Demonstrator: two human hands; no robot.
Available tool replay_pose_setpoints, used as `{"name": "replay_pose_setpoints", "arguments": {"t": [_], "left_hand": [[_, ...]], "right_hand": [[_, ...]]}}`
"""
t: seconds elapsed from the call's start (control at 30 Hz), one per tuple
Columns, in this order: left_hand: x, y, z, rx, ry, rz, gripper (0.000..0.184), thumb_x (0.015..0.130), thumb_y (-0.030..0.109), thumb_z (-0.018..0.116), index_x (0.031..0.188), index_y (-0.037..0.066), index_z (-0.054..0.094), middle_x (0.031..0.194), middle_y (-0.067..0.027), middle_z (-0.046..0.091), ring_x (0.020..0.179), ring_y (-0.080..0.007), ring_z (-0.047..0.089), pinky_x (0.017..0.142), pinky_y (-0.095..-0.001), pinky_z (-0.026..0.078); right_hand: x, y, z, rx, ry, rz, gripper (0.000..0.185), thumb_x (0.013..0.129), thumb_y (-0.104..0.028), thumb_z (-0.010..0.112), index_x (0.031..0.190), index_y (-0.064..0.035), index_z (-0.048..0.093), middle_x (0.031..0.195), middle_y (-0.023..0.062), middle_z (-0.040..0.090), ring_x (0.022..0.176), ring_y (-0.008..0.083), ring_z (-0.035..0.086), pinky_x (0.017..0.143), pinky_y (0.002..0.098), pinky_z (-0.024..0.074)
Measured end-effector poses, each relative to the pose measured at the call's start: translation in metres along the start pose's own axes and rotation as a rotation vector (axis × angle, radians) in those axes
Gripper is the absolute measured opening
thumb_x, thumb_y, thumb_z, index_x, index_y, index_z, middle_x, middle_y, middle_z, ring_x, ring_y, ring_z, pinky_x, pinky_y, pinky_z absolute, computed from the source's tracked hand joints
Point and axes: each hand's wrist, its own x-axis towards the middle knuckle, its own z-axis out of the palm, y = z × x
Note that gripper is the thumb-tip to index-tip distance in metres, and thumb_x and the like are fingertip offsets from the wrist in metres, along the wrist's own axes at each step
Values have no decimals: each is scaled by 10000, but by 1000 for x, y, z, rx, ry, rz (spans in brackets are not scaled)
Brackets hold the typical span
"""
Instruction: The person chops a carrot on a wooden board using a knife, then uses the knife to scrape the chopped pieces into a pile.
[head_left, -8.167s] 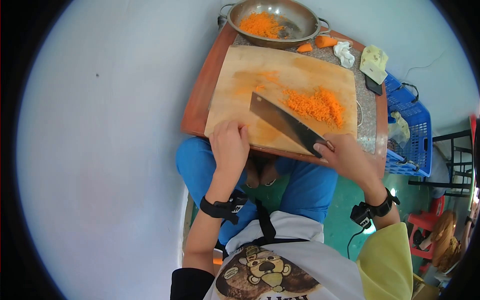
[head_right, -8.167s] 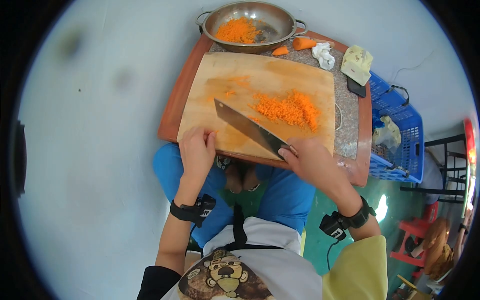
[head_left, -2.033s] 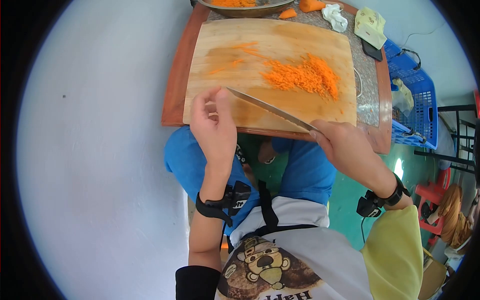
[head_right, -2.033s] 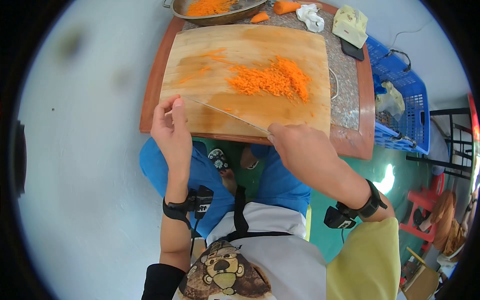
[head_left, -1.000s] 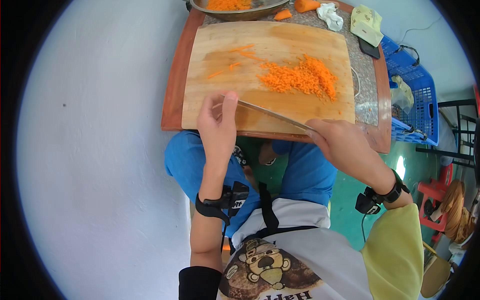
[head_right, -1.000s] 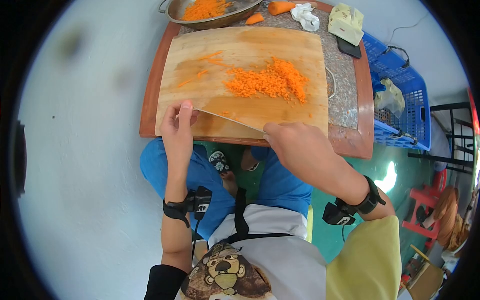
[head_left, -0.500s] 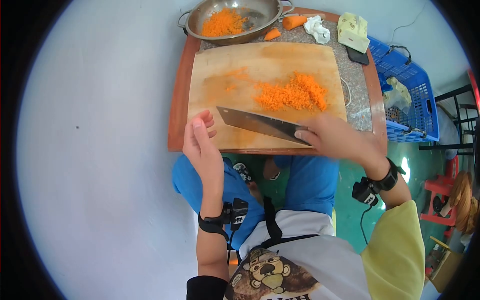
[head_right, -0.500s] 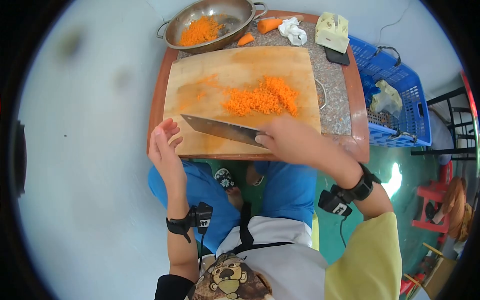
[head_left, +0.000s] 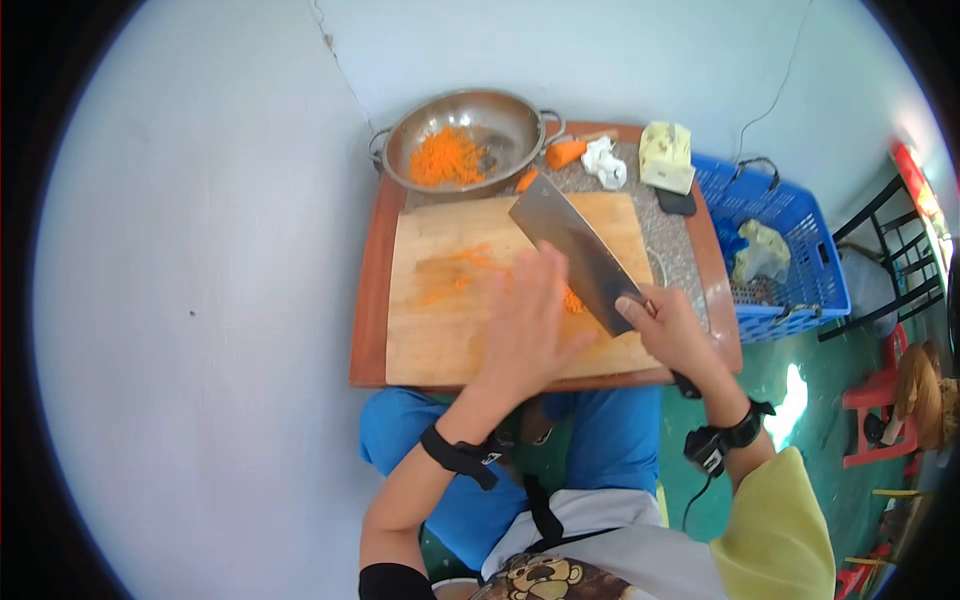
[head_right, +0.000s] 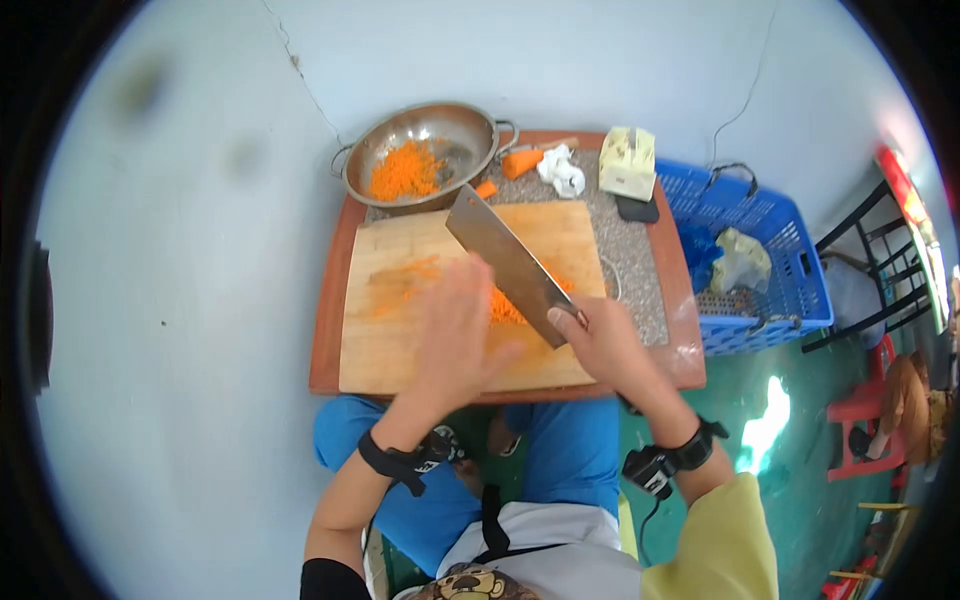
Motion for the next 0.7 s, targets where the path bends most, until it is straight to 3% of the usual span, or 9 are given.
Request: {"name": "replay_pose_setpoints", "arguments": {"t": [0.03,0.13,0.23,0.33,0.47,0.53,0.6,0.67,0.7], "left_hand": [[2,8,4,11,-157,52,867,841,481,541,1417,-37,151,1483,-224,139,1377,-379,120,1089,-519,89],[-2,6,25,26,-135,67,906,836,566,484,1423,-28,135,1489,-220,110,1384,-363,101,1077,-546,116],[-4,-2,43,-71,-82,-129,921,837,569,485,1422,-39,117,1485,-226,116,1381,-368,106,1074,-547,120],[-3,-3,38,-90,-34,-198,938,839,578,478,1423,-43,89,1476,-246,130,1375,-382,122,1075,-539,124],[6,-1,24,-188,-92,-34,910,862,519,490,1418,-59,60,1478,-265,83,1383,-378,85,1080,-544,89],[12,-10,25,-166,-105,-202,859,885,457,491,1405,-85,72,1456,-280,158,1365,-383,167,1086,-492,165],[20,-37,5,-309,38,-333,653,893,364,505,1362,-42,303,1329,-268,407,1259,-368,381,1024,-428,323],[34,-61,-40,-163,-254,-607,444,854,294,555,1203,21,531,1103,-219,592,1052,-342,556,881,-392,455],[28,-80,-44,27,-272,-577,353,822,249,581,1104,36,589,1016,-205,617,970,-336,583,831,-404,473]], "right_hand": [[-3,-4,1,-15,13,-15,232,860,-178,577,811,48,586,570,187,489,486,280,410,502,377,379],[-8,-7,6,149,85,87,190,875,-142,572,894,45,600,514,90,433,495,87,396,453,311,331],[-16,-16,6,293,72,211,200,878,-150,571,896,47,605,514,51,427,482,84,381,443,295,316],[-18,-6,10,201,78,163,192,881,-147,566,895,39,611,523,24,438,491,77,381,448,291,316],[-19,-2,18,198,70,140,196,883,-150,563,881,41,606,531,30,443,499,80,381,455,292,317],[-21,-7,15,270,117,124,221,879,-162,564,842,55,579,532,82,432,498,109,367,462,307,317],[-24,1,13,169,143,79,232,875,-164,568,817,60,564,530,105,411,496,122,356,462,316,316],[-30,7,10,76,178,41,247,872,-166,572,791,66,548,528,127,390,495,136,345,462,325,314],[-32,8,8,64,135,62,248,867,-160,574,769,65,538,527,139,380,494,145,334,461,331,314]]}}
